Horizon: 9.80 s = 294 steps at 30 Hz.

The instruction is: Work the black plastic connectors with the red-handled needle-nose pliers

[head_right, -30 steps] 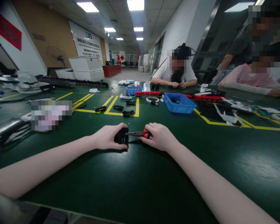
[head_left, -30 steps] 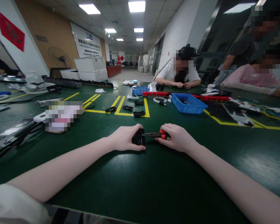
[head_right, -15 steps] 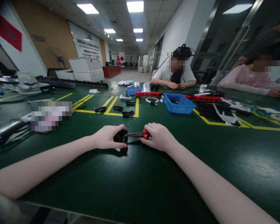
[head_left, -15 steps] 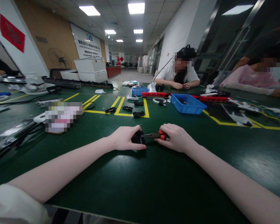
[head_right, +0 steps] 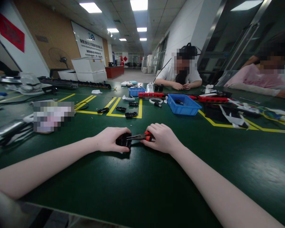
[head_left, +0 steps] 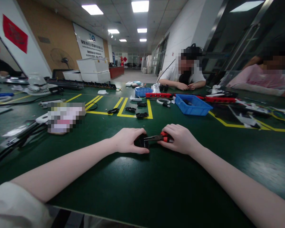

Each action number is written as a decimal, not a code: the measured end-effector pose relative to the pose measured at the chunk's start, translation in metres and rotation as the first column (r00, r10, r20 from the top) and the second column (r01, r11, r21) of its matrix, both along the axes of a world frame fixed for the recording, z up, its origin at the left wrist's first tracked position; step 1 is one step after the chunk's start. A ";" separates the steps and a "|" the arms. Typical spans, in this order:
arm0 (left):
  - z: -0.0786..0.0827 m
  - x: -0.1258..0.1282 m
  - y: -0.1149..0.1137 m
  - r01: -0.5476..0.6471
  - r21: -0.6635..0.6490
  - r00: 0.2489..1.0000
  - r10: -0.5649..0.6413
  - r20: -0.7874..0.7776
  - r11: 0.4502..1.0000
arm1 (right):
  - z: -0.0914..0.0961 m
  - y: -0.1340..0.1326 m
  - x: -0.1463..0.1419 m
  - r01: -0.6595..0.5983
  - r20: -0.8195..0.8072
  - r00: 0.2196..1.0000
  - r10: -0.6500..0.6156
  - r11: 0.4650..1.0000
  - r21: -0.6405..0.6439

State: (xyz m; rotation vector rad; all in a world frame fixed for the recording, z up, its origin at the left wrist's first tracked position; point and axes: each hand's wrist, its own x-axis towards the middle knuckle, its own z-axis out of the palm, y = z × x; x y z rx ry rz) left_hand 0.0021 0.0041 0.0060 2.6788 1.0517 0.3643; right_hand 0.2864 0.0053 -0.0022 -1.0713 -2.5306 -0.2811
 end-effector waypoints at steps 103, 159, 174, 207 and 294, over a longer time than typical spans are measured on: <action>-0.005 -0.001 0.007 0.030 0.005 0.999 -0.030 -0.024 1.000 | 0.000 0.002 0.006 -0.066 -0.023 0.997 0.069 0.991 0.114; -0.007 -0.001 0.006 0.030 -0.005 0.999 -0.030 -0.012 1.000 | 0.000 0.002 0.007 -0.084 -0.072 0.993 0.091 0.992 0.095; -0.005 0.000 0.005 0.031 -0.015 0.999 -0.031 -0.024 0.999 | 0.002 0.005 0.008 -0.100 -0.041 0.994 0.104 0.991 0.084; -0.013 -0.007 0.007 0.122 0.096 0.992 -0.124 0.015 0.988 | 0.000 0.008 0.014 -0.095 -0.065 0.992 0.104 0.988 0.120; -0.010 -0.005 0.006 0.194 0.087 0.981 -0.196 0.010 0.977 | -0.001 0.008 0.011 -0.041 0.014 0.999 0.040 0.994 0.098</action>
